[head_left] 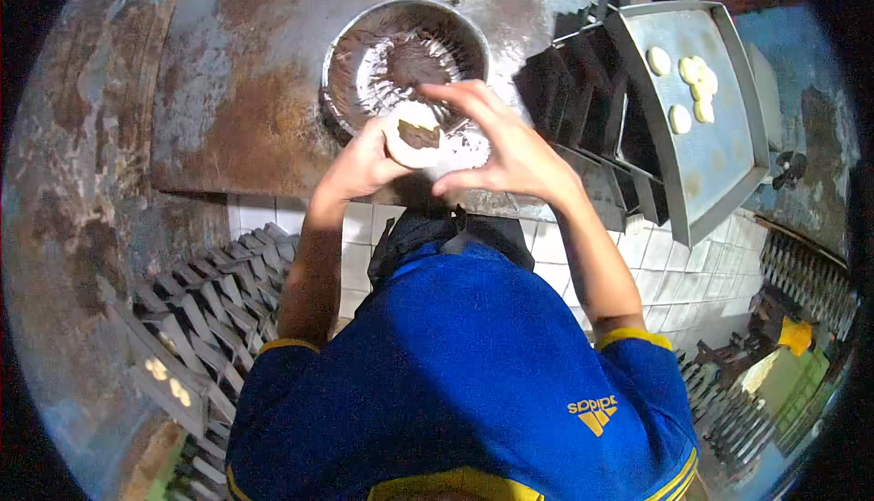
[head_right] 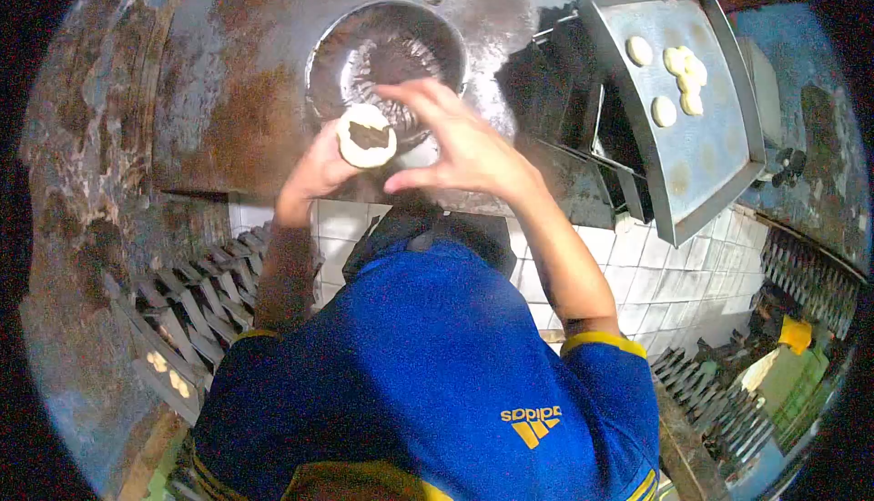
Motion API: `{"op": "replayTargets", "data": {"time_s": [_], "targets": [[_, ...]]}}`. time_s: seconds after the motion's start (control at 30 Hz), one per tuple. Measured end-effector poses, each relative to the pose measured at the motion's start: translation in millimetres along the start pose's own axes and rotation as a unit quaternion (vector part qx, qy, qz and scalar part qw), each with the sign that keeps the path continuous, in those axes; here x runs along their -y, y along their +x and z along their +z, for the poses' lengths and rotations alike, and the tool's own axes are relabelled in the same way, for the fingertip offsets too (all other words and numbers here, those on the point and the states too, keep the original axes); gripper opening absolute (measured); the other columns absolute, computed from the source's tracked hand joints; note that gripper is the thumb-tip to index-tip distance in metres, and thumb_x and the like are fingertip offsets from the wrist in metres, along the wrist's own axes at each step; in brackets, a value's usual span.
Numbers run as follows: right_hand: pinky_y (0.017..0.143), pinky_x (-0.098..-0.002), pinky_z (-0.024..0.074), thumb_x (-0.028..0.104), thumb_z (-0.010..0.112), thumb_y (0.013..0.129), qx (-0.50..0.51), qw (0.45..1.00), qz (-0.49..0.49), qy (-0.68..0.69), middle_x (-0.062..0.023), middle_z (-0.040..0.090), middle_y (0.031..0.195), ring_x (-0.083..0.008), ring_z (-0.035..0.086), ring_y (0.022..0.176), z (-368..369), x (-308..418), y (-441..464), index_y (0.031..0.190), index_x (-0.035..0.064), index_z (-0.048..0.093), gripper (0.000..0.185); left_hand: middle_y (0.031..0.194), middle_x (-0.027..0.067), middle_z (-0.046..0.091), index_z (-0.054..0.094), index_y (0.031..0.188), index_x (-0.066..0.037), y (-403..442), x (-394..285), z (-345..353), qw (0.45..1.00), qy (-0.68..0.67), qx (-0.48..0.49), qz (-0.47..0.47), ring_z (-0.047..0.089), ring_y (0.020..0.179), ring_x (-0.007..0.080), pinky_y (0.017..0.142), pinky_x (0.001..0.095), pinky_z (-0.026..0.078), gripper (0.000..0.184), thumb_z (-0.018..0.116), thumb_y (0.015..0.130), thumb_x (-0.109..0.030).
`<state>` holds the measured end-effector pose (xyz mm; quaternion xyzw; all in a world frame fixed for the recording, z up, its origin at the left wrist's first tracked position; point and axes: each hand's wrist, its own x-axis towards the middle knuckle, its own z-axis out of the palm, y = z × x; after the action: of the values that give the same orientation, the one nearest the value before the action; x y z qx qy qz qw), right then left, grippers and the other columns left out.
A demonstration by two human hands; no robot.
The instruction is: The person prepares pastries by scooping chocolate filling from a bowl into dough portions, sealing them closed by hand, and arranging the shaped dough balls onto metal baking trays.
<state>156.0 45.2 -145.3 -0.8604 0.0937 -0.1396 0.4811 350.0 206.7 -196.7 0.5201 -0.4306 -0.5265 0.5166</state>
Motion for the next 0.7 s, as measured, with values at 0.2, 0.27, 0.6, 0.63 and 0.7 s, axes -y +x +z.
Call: {"op": "replayTargets", "data": {"time_s": [0.2,0.27,0.6,0.63,0.7], "targets": [[0.097,-0.0393,0.0547,0.024,0.093,0.074,0.080,0.996,-0.021,-0.021,-0.0140,0.066,0.119,-0.0293,0.067,0.112,-24,35,28,0.127,0.0050,0.071,0.060,0.118,0.0029,0.070,0.065,0.127,-0.002,8,-27,0,0.994,0.071,0.079,-0.036,0.065,0.110,0.0126,0.098,0.0322,0.054,0.049,0.085,0.084,-0.011],[0.092,-0.0388,0.0555,0.023,0.090,0.078,0.059,0.998,-0.033,0.009,-0.0128,0.068,0.113,-0.0284,0.069,0.102,-21,26,27,0.119,0.0045,0.074,0.048,0.123,0.0038,0.068,0.060,0.133,-0.002,1,-31,-1,0.997,0.054,0.054,-0.014,0.064,0.112,0.0130,0.097,0.0314,0.054,0.055,0.085,0.084,-0.009],[0.083,-0.0349,0.0579,0.025,0.087,0.085,-0.040,0.999,0.004,-0.009,-0.0136,0.070,0.103,-0.0230,0.072,0.095,0,58,24,0.111,0.0007,0.075,0.037,0.133,0.0062,0.060,0.048,0.148,0.000,-19,-22,5,0.992,-0.121,-0.043,-0.016,0.056,0.125,0.0139,0.105,0.0311,0.049,0.074,0.081,0.082,0.001],[0.083,-0.0349,0.0579,0.025,0.087,0.085,-0.040,0.999,0.006,-0.010,-0.0136,0.070,0.103,-0.0230,0.072,0.095,0,56,23,0.111,0.0007,0.075,0.037,0.133,0.0062,0.060,0.048,0.148,0.000,-21,-31,11,0.992,-0.122,-0.041,-0.016,0.056,0.125,0.0139,0.105,0.0311,0.049,0.074,0.081,0.082,0.001],[0.083,-0.0339,0.0577,0.022,0.084,0.087,-0.049,0.993,0.081,0.070,-0.0133,0.070,0.101,-0.0226,0.073,0.092,-4,52,25,0.107,0.0012,0.076,0.030,0.127,0.0047,0.061,0.049,0.145,0.000,-26,-42,20,0.978,-0.198,-0.067,-0.026,0.058,0.120,0.0120,0.098,0.0280,0.052,0.066,0.080,0.086,-0.002]]}}
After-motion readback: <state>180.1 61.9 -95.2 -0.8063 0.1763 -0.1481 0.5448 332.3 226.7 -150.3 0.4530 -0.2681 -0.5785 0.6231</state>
